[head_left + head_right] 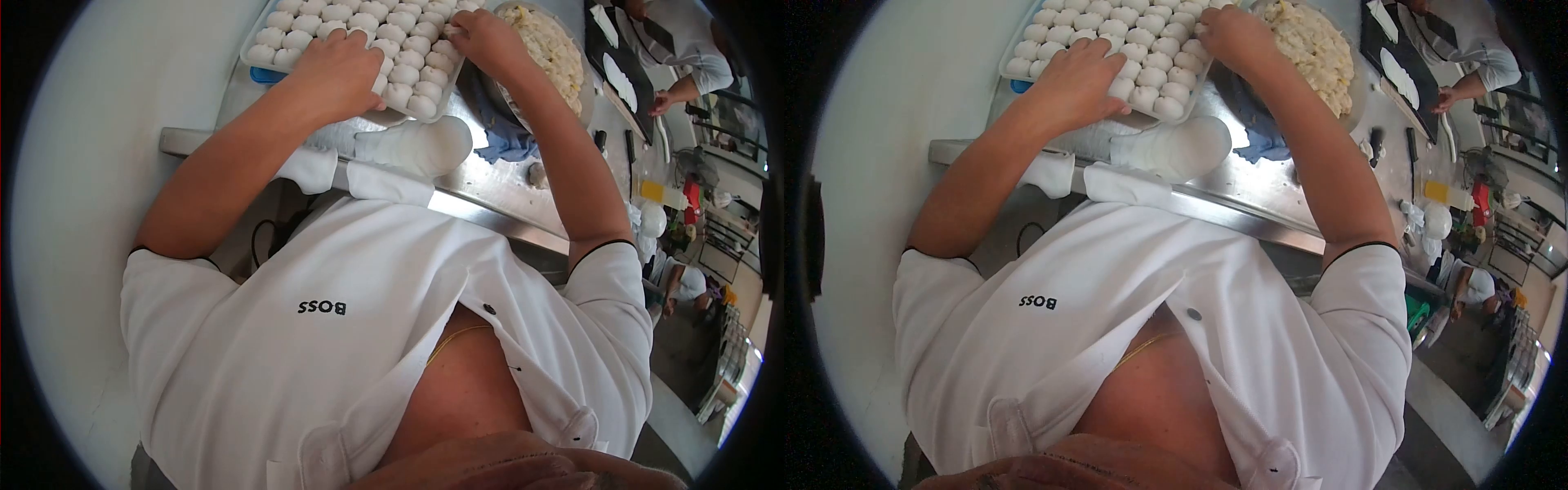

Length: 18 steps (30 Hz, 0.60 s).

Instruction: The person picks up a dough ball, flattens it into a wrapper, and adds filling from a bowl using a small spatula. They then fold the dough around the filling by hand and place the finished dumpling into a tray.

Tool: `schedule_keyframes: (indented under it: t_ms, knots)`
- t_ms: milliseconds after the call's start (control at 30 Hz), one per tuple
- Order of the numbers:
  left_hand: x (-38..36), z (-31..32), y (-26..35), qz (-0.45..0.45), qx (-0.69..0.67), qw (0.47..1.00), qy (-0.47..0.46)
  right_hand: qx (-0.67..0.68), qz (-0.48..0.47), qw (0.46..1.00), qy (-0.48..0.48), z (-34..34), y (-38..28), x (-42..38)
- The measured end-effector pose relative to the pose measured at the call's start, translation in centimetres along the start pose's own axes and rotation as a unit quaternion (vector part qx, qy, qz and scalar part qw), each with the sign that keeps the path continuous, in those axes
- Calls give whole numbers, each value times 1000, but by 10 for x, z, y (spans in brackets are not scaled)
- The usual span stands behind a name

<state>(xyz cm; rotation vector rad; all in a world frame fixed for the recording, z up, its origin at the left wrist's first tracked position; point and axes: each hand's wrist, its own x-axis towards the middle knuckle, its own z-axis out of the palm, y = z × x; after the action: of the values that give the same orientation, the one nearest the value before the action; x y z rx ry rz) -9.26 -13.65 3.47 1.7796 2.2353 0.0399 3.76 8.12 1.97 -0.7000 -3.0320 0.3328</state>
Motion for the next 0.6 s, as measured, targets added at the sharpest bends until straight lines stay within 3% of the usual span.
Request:
schedule_keyframes:
  t_ms: [67,167,467,567,600]
  knots:
    - [1,1,0,2,5,1000,12,10,-27,999,19,-8,0,2]
    - [1,0,1,4,6,1000,11,-20,-27,999,-27,-14,-4,9]
    - [2,4,-2,11,10,1000,16,-55,21,995,-85,-11,-7,13]
    - [3,0,0,8,10,1000,0,-72,4,991,-116,-8,7,17]
    - [2,2,-1,8,10,1000,0,-21,-40,995,-91,-2,23,22]
